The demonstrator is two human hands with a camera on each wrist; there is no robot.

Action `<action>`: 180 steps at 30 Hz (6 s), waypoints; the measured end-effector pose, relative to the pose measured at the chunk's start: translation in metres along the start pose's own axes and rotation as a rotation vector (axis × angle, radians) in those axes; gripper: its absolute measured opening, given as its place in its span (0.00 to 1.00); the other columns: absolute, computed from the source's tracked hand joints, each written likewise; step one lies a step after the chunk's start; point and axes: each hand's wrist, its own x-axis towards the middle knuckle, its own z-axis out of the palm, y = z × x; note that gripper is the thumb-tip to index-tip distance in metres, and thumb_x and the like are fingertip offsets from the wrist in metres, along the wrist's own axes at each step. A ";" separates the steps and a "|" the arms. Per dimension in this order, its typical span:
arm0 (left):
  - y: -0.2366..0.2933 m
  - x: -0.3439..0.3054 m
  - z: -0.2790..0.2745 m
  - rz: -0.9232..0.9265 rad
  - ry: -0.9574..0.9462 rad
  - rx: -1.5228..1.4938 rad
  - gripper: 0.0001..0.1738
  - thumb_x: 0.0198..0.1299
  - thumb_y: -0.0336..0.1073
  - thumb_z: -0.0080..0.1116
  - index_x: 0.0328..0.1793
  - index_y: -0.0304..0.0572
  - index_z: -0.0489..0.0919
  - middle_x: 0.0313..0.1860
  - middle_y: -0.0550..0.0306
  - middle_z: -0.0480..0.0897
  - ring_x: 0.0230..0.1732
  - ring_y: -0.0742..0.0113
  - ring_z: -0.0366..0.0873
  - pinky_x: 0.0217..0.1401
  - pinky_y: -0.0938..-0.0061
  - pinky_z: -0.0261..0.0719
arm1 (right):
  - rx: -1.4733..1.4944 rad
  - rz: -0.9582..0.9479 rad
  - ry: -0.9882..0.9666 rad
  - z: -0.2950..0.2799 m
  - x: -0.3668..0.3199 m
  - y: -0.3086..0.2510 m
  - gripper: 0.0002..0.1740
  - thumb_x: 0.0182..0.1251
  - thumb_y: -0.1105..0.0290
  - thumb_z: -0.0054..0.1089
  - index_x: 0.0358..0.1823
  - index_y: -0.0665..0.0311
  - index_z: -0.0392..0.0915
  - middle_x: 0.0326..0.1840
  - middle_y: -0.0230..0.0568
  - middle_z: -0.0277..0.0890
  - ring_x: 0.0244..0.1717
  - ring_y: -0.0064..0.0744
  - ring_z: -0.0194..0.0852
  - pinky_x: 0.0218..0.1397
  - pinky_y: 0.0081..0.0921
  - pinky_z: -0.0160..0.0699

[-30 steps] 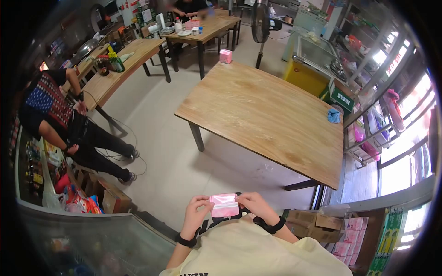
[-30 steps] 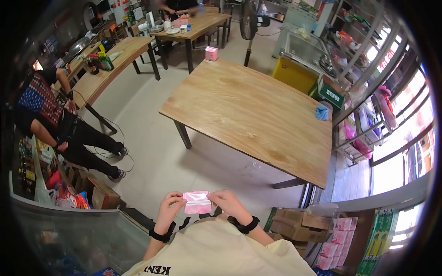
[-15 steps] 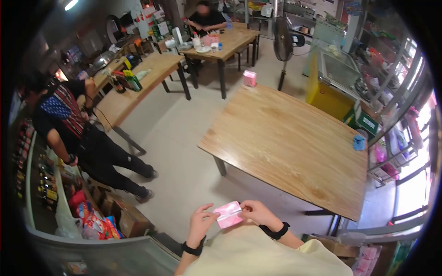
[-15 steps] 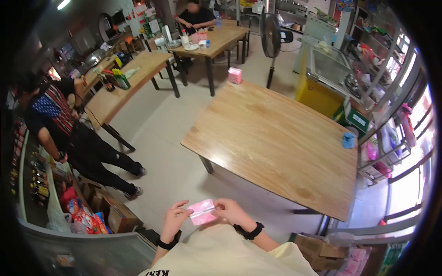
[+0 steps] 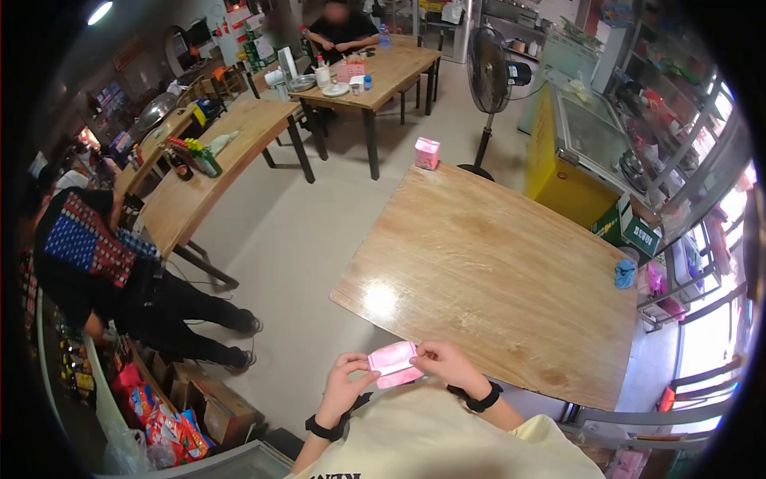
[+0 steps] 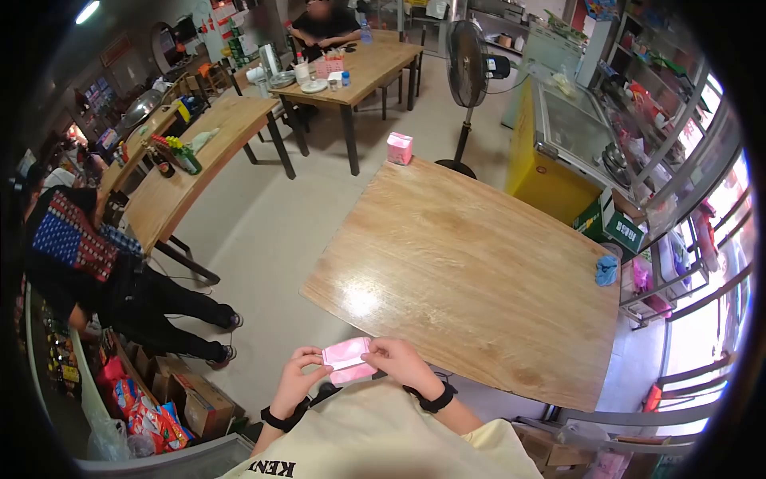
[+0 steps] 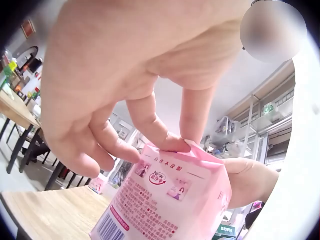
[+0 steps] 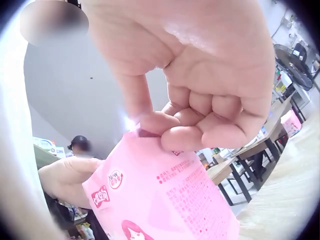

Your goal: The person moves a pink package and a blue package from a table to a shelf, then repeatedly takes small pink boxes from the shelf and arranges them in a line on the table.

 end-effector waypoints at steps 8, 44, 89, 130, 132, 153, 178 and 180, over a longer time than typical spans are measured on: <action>-0.013 0.076 -0.031 0.051 -0.199 -0.053 0.10 0.47 0.34 0.67 0.34 0.39 0.82 0.42 0.55 0.75 0.48 0.62 0.72 0.53 0.72 0.68 | 0.099 0.103 0.150 0.013 0.029 0.001 0.09 0.58 0.67 0.61 0.30 0.66 0.74 0.20 0.24 0.64 0.23 0.14 0.58 0.26 0.16 0.59; -0.052 0.384 -0.333 0.100 -0.203 -0.013 0.06 0.44 0.29 0.67 0.26 0.37 0.80 0.33 0.56 0.76 0.40 0.64 0.73 0.46 0.73 0.69 | 0.363 0.066 0.505 0.185 0.398 -0.106 0.09 0.63 0.68 0.56 0.29 0.66 0.73 0.22 0.22 0.66 0.24 0.12 0.57 0.27 0.14 0.59; 0.014 0.735 -0.003 -0.453 -1.404 -0.026 0.18 0.61 0.41 0.50 0.52 0.39 0.74 0.41 0.63 0.76 0.45 0.75 0.70 0.49 0.80 0.66 | 0.732 0.226 1.318 -0.089 0.507 -0.055 0.22 0.65 0.73 0.49 0.60 0.68 0.63 0.54 0.39 0.70 0.56 0.26 0.66 0.58 0.22 0.64; 0.052 0.729 0.048 -0.568 -1.784 -0.046 0.36 0.64 0.61 0.26 0.68 0.41 0.58 0.64 0.50 0.65 0.64 0.61 0.62 0.65 0.67 0.57 | 0.782 0.332 2.266 0.003 0.419 -0.053 0.39 0.69 0.39 0.22 0.71 0.61 0.48 0.75 0.43 0.39 0.76 0.35 0.30 0.74 0.35 0.26; 0.057 0.698 0.043 -0.553 -1.927 -0.112 0.43 0.62 0.67 0.18 0.71 0.40 0.54 0.67 0.47 0.62 0.68 0.58 0.58 0.69 0.64 0.52 | 0.723 0.413 2.450 0.040 0.406 -0.069 0.41 0.68 0.38 0.20 0.71 0.62 0.47 0.75 0.44 0.38 0.76 0.35 0.28 0.74 0.35 0.23; -0.013 0.359 -0.117 -0.295 -2.331 -0.108 0.47 0.60 0.70 0.22 0.72 0.37 0.51 0.68 0.47 0.61 0.67 0.60 0.60 0.67 0.68 0.56 | 0.445 0.355 3.233 0.480 0.341 -0.110 0.39 0.70 0.43 0.12 0.72 0.64 0.38 0.76 0.47 0.33 0.76 0.37 0.24 0.74 0.35 0.18; -0.012 0.111 -0.019 -0.426 -2.210 -0.088 0.42 0.62 0.67 0.23 0.68 0.37 0.55 0.59 0.43 0.70 0.58 0.58 0.69 0.64 0.66 0.59 | 0.196 0.184 3.402 0.571 0.062 -0.122 0.45 0.64 0.33 0.18 0.72 0.60 0.42 0.74 0.49 0.40 0.76 0.39 0.26 0.72 0.45 0.15; -0.006 0.109 -0.011 -0.367 -2.163 -0.098 0.42 0.62 0.66 0.23 0.68 0.37 0.55 0.59 0.43 0.70 0.58 0.58 0.69 0.64 0.66 0.59 | 0.240 0.075 3.352 0.552 0.043 -0.106 0.45 0.64 0.33 0.17 0.72 0.59 0.43 0.74 0.49 0.40 0.76 0.40 0.27 0.72 0.45 0.15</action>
